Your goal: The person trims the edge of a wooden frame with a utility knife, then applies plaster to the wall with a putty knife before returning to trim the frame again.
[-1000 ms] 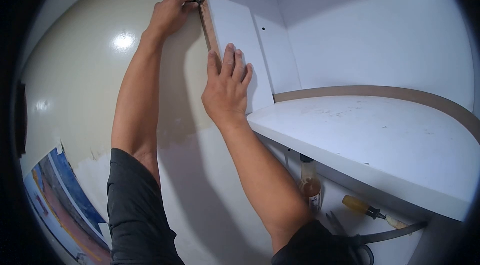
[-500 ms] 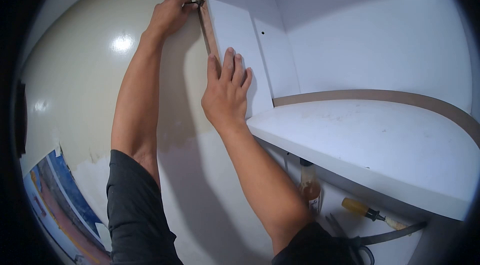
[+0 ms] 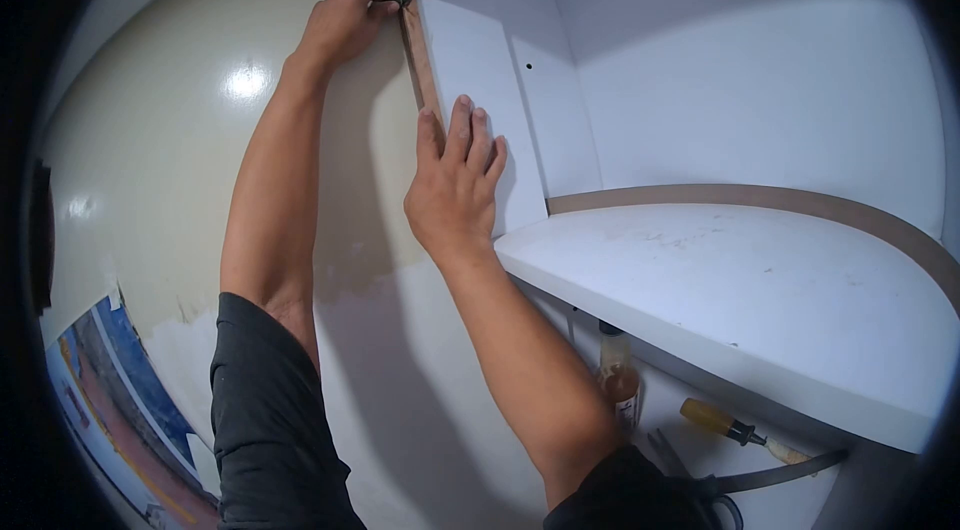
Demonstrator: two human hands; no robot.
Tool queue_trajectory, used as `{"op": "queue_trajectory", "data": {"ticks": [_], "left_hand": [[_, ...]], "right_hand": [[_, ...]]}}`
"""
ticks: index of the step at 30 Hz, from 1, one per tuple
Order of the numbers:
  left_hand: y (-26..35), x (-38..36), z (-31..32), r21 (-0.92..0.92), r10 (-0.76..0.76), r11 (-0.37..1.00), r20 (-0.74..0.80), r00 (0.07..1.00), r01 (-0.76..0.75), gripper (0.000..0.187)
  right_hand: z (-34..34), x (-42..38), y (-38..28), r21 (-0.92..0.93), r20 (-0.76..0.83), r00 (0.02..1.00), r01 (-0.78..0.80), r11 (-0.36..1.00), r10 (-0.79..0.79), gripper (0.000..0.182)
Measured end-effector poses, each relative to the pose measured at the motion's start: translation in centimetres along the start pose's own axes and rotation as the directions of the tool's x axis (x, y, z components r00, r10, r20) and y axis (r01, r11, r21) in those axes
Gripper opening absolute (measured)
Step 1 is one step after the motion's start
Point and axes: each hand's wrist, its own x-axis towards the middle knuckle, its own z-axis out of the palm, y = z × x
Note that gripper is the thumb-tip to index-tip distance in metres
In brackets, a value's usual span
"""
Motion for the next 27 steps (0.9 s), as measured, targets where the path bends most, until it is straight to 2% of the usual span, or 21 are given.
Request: {"op": "queue_trajectory", "data": {"ticks": [10, 13, 16, 19, 22, 24, 27], "left_hand": [[-0.5, 0.5, -0.5, -0.028, 0.039, 0.999, -0.012, 0.999, -0.039, 0.032], [-0.6, 0.4, -1.1, -0.021, 0.03, 0.999, 0.081, 0.996, -0.029, 0.032], [-1.1, -1.0, -1.7, -0.142, 0.027, 0.99, 0.071, 0.997, -0.017, 0.034], [-0.4, -3.4, -3.1, -0.211, -0.029, 0.977, 0.014, 0.999, 0.031, 0.034], [-0.8, -3.7, -3.3, -0.085, -0.097, 0.991, 0.108, 0.989, 0.107, 0.033], [-0.3, -3.7, -2.7, -0.042, -0.157, 0.986, 0.117, 0.981, 0.163, 0.029], [0.6, -4.8, -2.5, -0.048, -0.252, 0.964, 0.167, 0.953, 0.263, 0.029]], "right_hand": [[0.0, 0.0, -0.1, -0.014, 0.021, 1.0, -0.006, 1.0, 0.007, 0.061], [0.1, 0.1, 0.0, -0.023, 0.0, 1.0, 0.001, 1.0, -0.001, 0.06], [0.2, 0.1, 0.0, -0.024, -0.009, 1.0, 0.004, 1.0, -0.005, 0.06], [0.2, 0.0, -0.1, -0.026, -0.016, 1.0, 0.005, 1.0, -0.005, 0.061], [0.0, 0.0, -0.1, -0.034, -0.025, 1.0, 0.015, 0.999, -0.016, 0.061], [0.1, 0.0, 0.0, -0.034, -0.031, 0.999, 0.016, 0.999, -0.017, 0.061], [0.1, 0.1, -0.1, -0.026, -0.042, 0.999, 0.01, 1.0, -0.011, 0.059]]}}
